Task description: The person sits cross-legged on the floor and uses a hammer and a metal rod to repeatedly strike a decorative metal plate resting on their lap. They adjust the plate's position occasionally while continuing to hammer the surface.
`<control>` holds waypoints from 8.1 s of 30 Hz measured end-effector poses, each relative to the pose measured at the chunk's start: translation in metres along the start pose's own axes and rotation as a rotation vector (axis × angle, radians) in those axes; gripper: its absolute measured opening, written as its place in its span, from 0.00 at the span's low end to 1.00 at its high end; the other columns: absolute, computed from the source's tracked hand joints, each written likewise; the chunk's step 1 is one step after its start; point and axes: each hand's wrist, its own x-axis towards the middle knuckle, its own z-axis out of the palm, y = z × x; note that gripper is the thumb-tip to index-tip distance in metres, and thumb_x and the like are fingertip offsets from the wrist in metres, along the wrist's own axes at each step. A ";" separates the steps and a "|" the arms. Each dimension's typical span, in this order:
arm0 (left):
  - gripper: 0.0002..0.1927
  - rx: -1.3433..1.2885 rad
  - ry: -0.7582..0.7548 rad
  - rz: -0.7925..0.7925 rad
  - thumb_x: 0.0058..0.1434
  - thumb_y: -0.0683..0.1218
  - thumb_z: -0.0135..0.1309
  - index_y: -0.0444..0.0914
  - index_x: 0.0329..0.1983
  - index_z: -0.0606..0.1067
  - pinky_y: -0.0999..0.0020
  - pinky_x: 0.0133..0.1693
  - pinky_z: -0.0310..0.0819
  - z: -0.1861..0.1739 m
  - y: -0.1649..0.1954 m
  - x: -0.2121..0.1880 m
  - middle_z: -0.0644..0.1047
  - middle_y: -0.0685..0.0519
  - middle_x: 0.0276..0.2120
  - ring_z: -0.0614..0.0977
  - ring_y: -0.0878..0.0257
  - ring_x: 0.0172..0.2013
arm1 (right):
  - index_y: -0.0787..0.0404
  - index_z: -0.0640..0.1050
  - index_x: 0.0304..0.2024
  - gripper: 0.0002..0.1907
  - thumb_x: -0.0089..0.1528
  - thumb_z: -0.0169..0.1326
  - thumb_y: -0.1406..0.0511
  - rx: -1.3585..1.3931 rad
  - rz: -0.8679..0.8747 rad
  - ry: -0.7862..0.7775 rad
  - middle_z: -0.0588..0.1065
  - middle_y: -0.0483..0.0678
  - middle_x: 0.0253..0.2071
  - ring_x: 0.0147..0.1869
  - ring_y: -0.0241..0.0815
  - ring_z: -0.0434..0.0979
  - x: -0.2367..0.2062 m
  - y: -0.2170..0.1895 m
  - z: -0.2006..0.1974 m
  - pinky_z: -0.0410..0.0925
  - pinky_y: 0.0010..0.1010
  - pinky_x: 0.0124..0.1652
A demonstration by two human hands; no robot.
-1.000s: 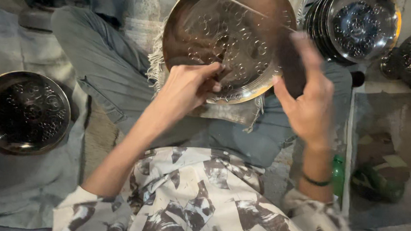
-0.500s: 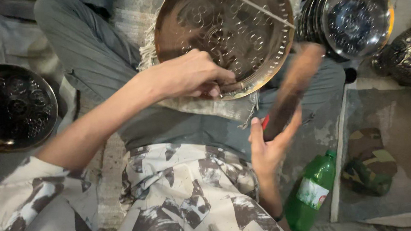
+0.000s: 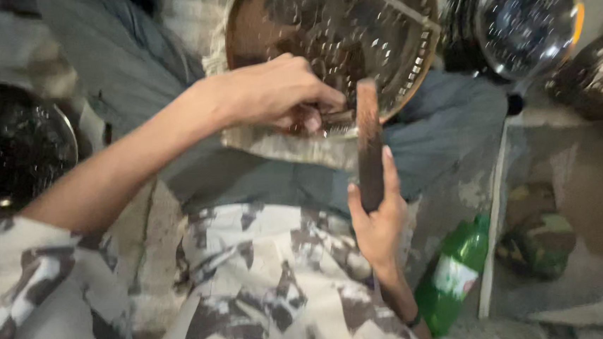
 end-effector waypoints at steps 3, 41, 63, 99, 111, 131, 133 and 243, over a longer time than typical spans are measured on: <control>0.17 0.033 -0.012 -0.080 0.48 0.36 0.61 0.35 0.41 0.73 0.53 0.32 0.73 -0.002 -0.002 -0.001 0.81 0.48 0.27 0.82 0.46 0.32 | 0.58 0.62 0.74 0.41 0.61 0.63 0.70 0.119 0.134 0.045 0.78 0.58 0.46 0.46 0.48 0.81 0.019 0.007 -0.010 0.73 0.35 0.47; 0.25 0.117 0.421 -0.266 0.49 0.34 0.59 0.35 0.54 0.77 0.54 0.35 0.77 0.032 0.011 -0.025 0.83 0.46 0.33 0.84 0.46 0.34 | 0.59 0.63 0.67 0.30 0.66 0.60 0.65 -0.105 -0.187 -0.153 0.73 0.63 0.61 0.59 0.61 0.80 0.101 -0.005 -0.044 0.73 0.43 0.56; 0.20 0.065 0.009 -0.090 0.49 0.38 0.63 0.37 0.46 0.74 0.54 0.31 0.74 -0.001 -0.009 -0.001 0.80 0.47 0.26 0.83 0.47 0.30 | 0.58 0.62 0.76 0.41 0.62 0.61 0.70 0.122 0.089 -0.114 0.72 0.60 0.69 0.68 0.56 0.76 0.038 0.001 -0.036 0.69 0.43 0.60; 0.13 0.053 0.761 -0.423 0.59 0.34 0.55 0.37 0.47 0.74 0.60 0.35 0.78 0.051 0.030 -0.038 0.82 0.46 0.36 0.86 0.49 0.36 | 0.49 0.66 0.75 0.39 0.62 0.62 0.67 -0.178 -0.336 -0.489 0.79 0.55 0.43 0.43 0.53 0.82 0.158 -0.004 -0.073 0.73 0.42 0.43; 0.24 0.111 0.515 -0.267 0.49 0.35 0.60 0.34 0.52 0.75 0.56 0.35 0.76 0.033 0.019 -0.030 0.83 0.45 0.35 0.84 0.45 0.35 | 0.54 0.59 0.72 0.40 0.60 0.60 0.71 0.316 0.112 -0.061 0.74 0.64 0.52 0.45 0.63 0.73 0.102 -0.010 -0.043 0.70 0.40 0.43; 0.13 0.093 -0.073 -0.022 0.51 0.40 0.63 0.35 0.40 0.76 0.54 0.31 0.75 -0.006 -0.008 0.002 0.80 0.43 0.25 0.82 0.46 0.29 | 0.50 0.55 0.79 0.49 0.60 0.63 0.70 0.299 0.561 -0.098 0.75 0.63 0.53 0.42 0.60 0.79 0.014 -0.010 -0.008 0.71 0.42 0.41; 0.09 0.078 -0.209 -0.178 0.55 0.41 0.61 0.35 0.37 0.74 0.54 0.32 0.76 -0.006 -0.007 0.002 0.79 0.46 0.25 0.83 0.49 0.28 | 0.53 0.60 0.78 0.44 0.63 0.64 0.70 0.002 0.211 -0.262 0.77 0.56 0.58 0.55 0.54 0.84 0.013 -0.004 -0.010 0.73 0.38 0.48; 0.13 0.263 1.058 -0.409 0.64 0.31 0.60 0.27 0.50 0.73 0.71 0.34 0.80 -0.016 0.061 -0.062 0.83 0.40 0.42 0.87 0.55 0.42 | 0.64 0.61 0.71 0.37 0.68 0.69 0.64 0.740 0.023 0.134 0.79 0.49 0.52 0.45 0.35 0.79 0.137 0.084 0.000 0.71 0.21 0.36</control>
